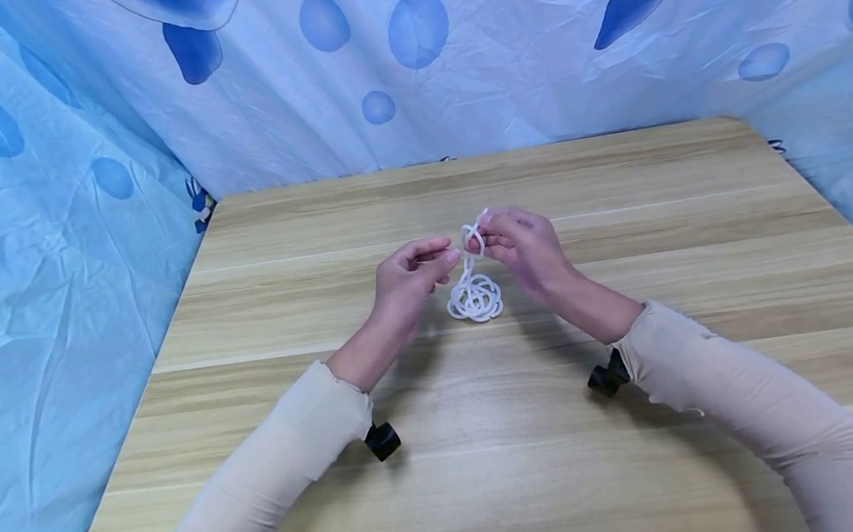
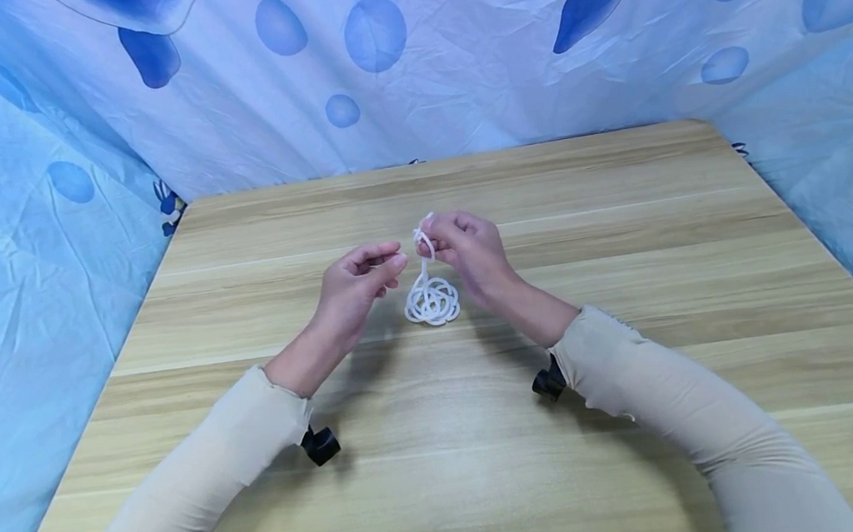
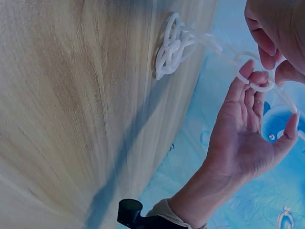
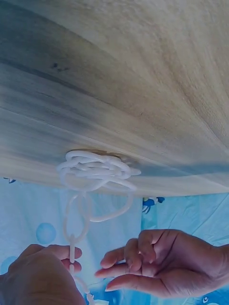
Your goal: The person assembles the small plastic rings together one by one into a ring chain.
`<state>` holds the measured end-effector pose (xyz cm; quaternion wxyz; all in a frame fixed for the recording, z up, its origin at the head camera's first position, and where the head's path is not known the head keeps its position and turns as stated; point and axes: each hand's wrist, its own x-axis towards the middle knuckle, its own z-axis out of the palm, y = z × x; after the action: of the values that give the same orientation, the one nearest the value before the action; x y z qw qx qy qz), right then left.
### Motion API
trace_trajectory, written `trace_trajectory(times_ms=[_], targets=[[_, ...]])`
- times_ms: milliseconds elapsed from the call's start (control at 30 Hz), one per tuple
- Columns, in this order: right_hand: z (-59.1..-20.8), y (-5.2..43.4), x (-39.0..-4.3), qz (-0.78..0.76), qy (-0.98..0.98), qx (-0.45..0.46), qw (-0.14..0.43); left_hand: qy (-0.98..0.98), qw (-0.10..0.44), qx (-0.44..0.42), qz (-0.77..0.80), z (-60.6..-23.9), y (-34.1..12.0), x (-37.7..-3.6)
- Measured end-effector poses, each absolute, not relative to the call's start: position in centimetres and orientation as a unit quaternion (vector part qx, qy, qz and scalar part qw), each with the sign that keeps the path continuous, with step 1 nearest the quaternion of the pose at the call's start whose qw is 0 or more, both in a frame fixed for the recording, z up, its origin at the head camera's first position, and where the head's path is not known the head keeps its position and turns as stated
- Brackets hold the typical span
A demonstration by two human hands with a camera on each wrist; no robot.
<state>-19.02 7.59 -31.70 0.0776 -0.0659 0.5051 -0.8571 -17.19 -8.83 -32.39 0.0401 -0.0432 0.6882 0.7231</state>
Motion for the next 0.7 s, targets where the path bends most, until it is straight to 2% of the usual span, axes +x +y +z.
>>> trace_trajectory(times_ms=[267,700], targets=[[-31.91,7.17,-18.64,-0.839,0.532,-0.062,0.099,0.717,-0.005,-0.009,0.697,-32.15,-8.48,-16.82],[-32.11,7.46,-18.73,-0.817,0.553,-0.056,0.155,0.695,-0.010,-0.012,0.719,-32.52,-8.97,-17.40]])
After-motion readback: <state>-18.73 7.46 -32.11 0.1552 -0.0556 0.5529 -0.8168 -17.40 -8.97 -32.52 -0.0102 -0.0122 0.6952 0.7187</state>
